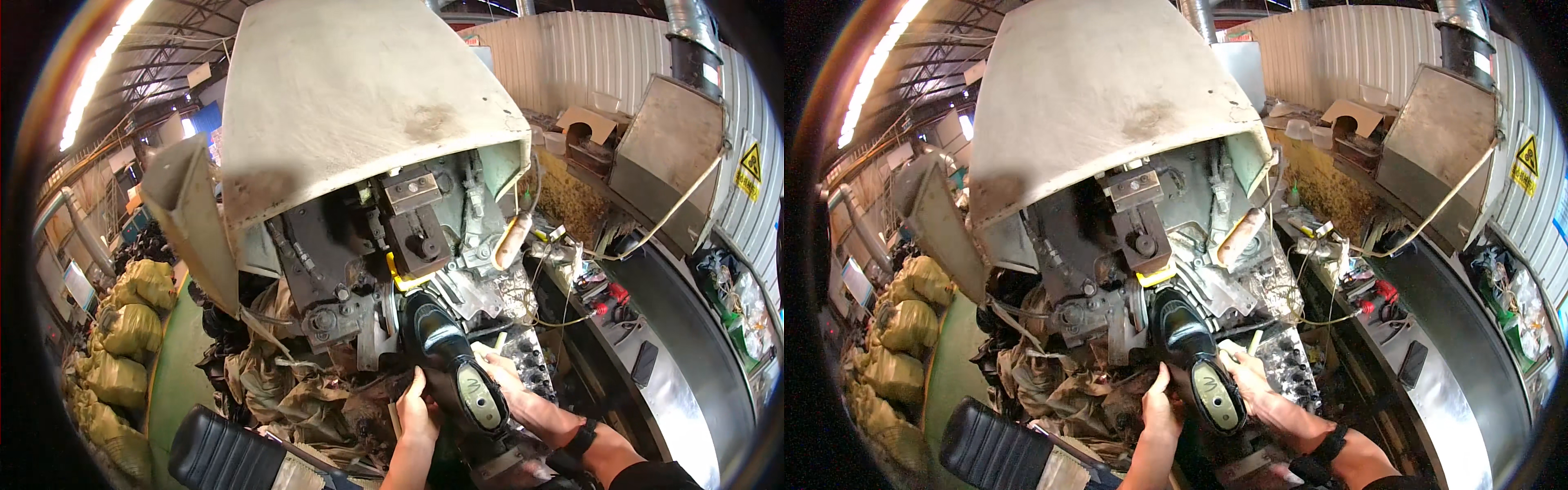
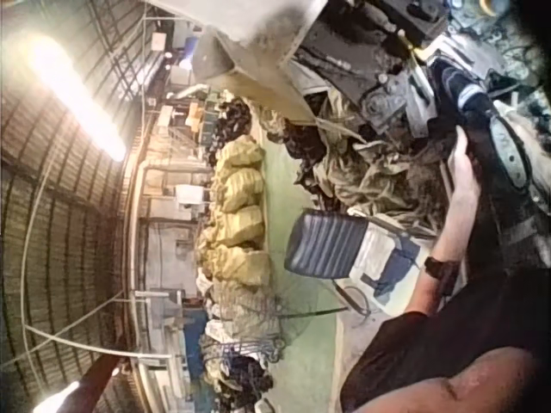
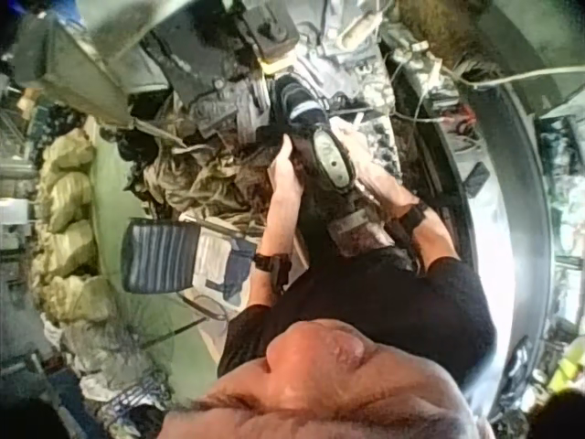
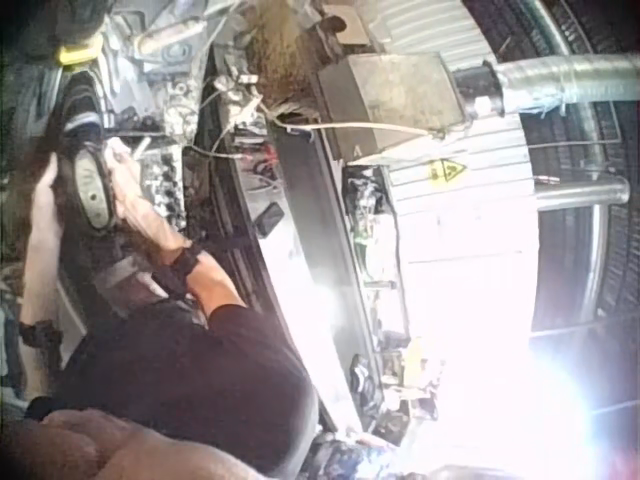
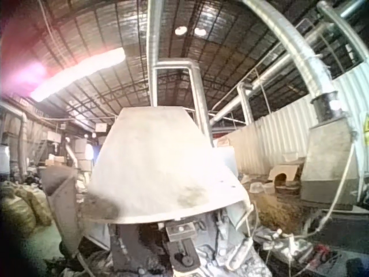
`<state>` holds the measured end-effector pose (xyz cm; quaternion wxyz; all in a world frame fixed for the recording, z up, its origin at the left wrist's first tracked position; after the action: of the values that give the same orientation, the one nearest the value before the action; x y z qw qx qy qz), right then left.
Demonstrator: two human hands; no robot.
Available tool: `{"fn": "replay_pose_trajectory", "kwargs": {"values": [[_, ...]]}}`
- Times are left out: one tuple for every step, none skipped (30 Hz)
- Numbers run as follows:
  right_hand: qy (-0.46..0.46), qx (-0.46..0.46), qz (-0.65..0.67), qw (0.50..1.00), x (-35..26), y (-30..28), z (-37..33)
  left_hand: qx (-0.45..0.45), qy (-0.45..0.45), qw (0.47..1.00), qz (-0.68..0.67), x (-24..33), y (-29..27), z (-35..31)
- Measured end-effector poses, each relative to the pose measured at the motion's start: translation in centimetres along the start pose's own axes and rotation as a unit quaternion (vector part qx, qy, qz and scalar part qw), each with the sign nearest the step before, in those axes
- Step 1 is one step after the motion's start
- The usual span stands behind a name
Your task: The person picks up a shoe upper and a last from a conveyor belt, fits the upper onto the last, and inserts the assembly into a lasting machine. After the machine presses the shoe, the person removes it and places the shoe and last back onto the conveyor belt.
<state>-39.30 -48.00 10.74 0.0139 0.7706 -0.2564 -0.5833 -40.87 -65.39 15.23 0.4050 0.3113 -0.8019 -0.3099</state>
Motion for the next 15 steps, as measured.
{"fn": "replay_pose_trajectory", "kwargs": {"values": [[-0.007,-0.009,0.004,1.000,-0.7,1.0,0.0,0.011,-0.012,1.000,-0.020,0.0,-0.7,0.7],[-0.004,-0.009,0.003,1.000,-1.3,1.6,-0.1,0.015,-0.013,1.000,-0.021,0.1,-1.0,1.2],[0.015,0.005,-0.015,1.000,-1.6,1.9,-0.2,0.027,-0.009,0.999,-0.018,0.2,-1.4,1.7],[0.033,0.020,-0.032,0.999,-1.7,1.8,0.0,0.037,-0.005,0.999,-0.014,0.3,-1.5,2.2],[0.035,0.021,-0.033,0.999,-1.5,1.6,0.3,0.039,-0.007,0.999,-0.014,0.2,-1.5,2.4],[0.035,0.010,-0.012,0.999,-1.2,1.6,0.6,0.029,-0.003,0.999,-0.029,0.1,-1.2,2.5],[0.035,0.000,0.010,0.999,-1.0,1.6,0.7,0.019,0.000,0.999,-0.042,-0.1,-1.0,2.5],[0.037,0.002,0.010,0.999,-1.0,1.4,0.9,0.021,-0.003,0.999,-0.042,-0.5,-1.1,2.7],[0.037,-0.003,0.012,0.999,-1.0,1.3,1.1,0.039,0.017,0.999,-0.030,-0.6,-1.5,2.9],[0.037,-0.008,0.015,0.999,-0.9,1.4,1.2,0.058,0.037,0.998,-0.017,-0.7,-1.9,3.1],[0.032,-0.010,0.019,0.999,-1.0,1.5,1.3,0.077,0.060,0.995,-0.039,-0.8,-2.1,3.1],[0.035,-0.010,0.019,0.999,-0.5,1.4,1.7,0.080,0.060,0.994,-0.038,-1.4,-2.6,3.8],[0.032,-0.015,0.023,0.999,0.1,1.3,2.4,0.085,0.078,0.992,-0.044,-1.6,-2.8,4.4],[0.028,-0.021,0.027,0.999,0.5,1.1,2.9,0.090,0.098,0.990,-0.049,-1.7,-2.9,4.9],[0.048,-0.014,0.018,0.999,1.2,0.6,3.3,0.098,0.099,0.987,-0.080,-2.4,-3.0,5.2]]}}
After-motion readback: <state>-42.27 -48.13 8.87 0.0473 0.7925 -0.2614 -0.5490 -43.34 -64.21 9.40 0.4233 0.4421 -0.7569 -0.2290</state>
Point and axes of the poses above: each hand's wrist, its own z-axis towards the middle knuckle, its own y-axis out of the palm, x = y × z, the point moved 8 cm from there along z, towards the middle knuckle, and after that the axes turned 13 degrees about -z, right-handed, at the moved point
